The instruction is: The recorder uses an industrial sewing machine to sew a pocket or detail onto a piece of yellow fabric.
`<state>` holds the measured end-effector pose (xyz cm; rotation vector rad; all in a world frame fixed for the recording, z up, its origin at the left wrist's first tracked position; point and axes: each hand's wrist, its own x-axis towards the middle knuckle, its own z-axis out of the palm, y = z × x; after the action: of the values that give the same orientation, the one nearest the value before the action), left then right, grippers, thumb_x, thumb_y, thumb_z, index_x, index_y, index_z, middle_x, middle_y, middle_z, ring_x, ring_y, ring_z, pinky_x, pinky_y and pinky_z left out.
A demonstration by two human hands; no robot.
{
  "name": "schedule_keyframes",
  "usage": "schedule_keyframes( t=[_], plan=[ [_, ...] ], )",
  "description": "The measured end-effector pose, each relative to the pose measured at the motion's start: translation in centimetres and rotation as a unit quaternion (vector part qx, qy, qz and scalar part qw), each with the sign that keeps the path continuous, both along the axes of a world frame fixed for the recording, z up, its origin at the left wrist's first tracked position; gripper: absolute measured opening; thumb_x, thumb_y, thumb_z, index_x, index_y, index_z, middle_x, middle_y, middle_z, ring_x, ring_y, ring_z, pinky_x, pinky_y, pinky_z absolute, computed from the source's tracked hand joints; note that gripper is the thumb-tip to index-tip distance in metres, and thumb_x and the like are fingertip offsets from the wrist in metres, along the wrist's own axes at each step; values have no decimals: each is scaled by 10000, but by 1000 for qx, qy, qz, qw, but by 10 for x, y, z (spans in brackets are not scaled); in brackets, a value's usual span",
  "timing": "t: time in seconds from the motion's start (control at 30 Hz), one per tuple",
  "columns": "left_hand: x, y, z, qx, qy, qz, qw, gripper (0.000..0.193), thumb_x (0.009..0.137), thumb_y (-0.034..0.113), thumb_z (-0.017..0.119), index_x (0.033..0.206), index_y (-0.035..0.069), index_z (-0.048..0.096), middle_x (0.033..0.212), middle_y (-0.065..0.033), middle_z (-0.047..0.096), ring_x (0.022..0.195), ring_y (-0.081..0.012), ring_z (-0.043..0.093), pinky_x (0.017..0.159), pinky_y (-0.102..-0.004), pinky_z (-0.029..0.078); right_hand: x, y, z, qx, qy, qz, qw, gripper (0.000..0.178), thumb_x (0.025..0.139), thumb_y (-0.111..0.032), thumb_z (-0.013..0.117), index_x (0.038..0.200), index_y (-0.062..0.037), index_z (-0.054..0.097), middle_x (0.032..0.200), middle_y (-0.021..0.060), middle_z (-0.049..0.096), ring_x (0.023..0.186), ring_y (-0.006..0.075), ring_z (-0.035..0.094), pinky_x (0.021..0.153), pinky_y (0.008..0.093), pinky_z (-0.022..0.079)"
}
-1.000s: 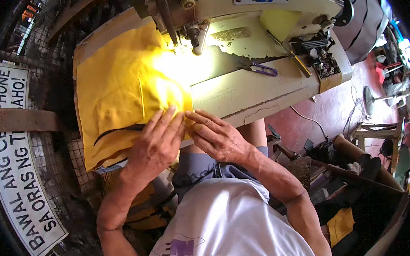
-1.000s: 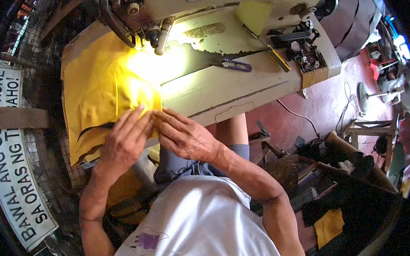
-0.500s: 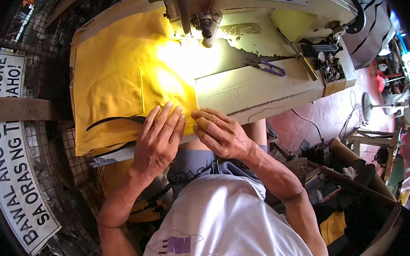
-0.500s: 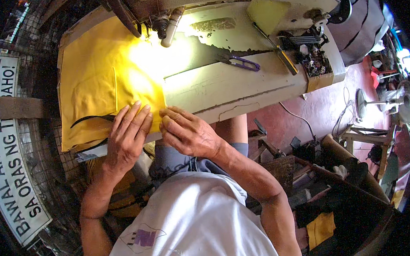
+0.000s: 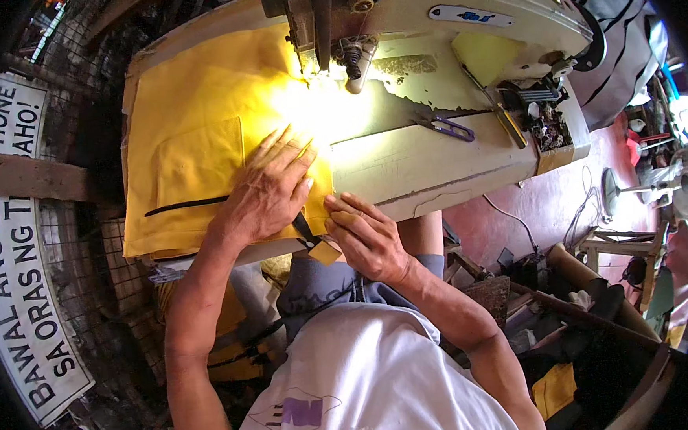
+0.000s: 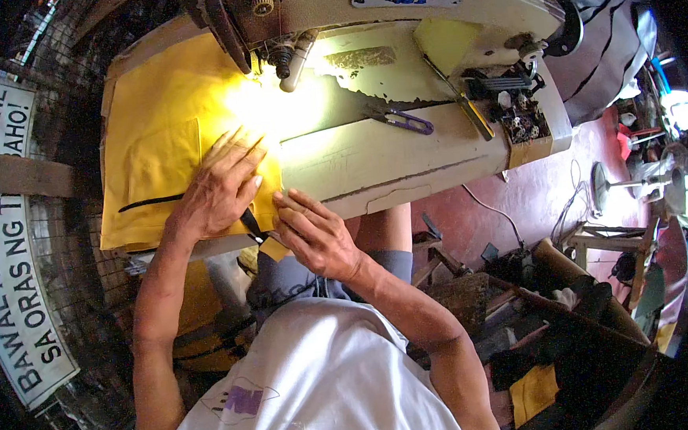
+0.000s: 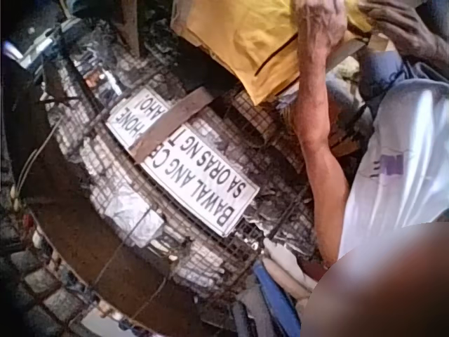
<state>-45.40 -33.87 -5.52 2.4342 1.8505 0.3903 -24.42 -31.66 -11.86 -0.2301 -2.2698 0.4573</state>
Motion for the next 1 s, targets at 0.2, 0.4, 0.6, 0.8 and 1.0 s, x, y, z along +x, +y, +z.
schedule_keyframes(
  t=[0.2, 0.4, 0.6, 0.8, 1.0],
  plan=[
    [-1, 6, 0, 12, -35, 6, 999, 382, 882, 180, 577, 1205, -25, 564, 1228, -186, 565, 1230, -344, 481, 1100, -432, 335, -2, 0, -1, -32, 10, -1, 999, 262, 674, -49, 689, 920, 31, 647, 1034, 176, 626, 1136, 334, 611, 1020, 487, 478],
    [4, 13, -3, 12, -66, 37, 997, 388, 841, 176, 647, 1173, -10, 573, 1191, -174, 565, 1184, -350, 494, 1043, -448, 379, 0, 1, 7, -40, -18, -1, 999, 243, 689, -12, 674, 926, 36, 652, 1014, 164, 624, 1142, 327, 610, 1032, 477, 471],
    [1, 16, -4, 25, -21, 27, 999, 337, 838, 188, 641, 1106, -9, 590, 1198, -171, 567, 1187, -333, 498, 1039, -449, 375, -3, 7, 14, -65, -18, 6, 998, 246, 684, -22, 699, 919, 35, 656, 1011, 157, 627, 1132, 321, 616, 1020, 476, 482],
    [-10, 34, 1, 18, -28, 18, 999, 380, 837, 182, 634, 1162, -10, 587, 1228, -194, 566, 1220, -363, 480, 1072, -461, 358, -11, 28, 18, -79, -33, 10, 996, 269, 669, -8, 679, 932, 38, 651, 1024, 158, 623, 1118, 324, 621, 1011, 476, 487],
    [-6, 22, 4, -32, -27, 6, 999, 359, 835, 174, 620, 1135, -22, 591, 1244, -221, 551, 1257, -371, 470, 1118, -454, 327, -11, 33, 21, -92, -36, 2, 995, 266, 670, 0, 650, 932, 43, 642, 1026, 160, 617, 1129, 330, 609, 1012, 479, 477]
  ],
)
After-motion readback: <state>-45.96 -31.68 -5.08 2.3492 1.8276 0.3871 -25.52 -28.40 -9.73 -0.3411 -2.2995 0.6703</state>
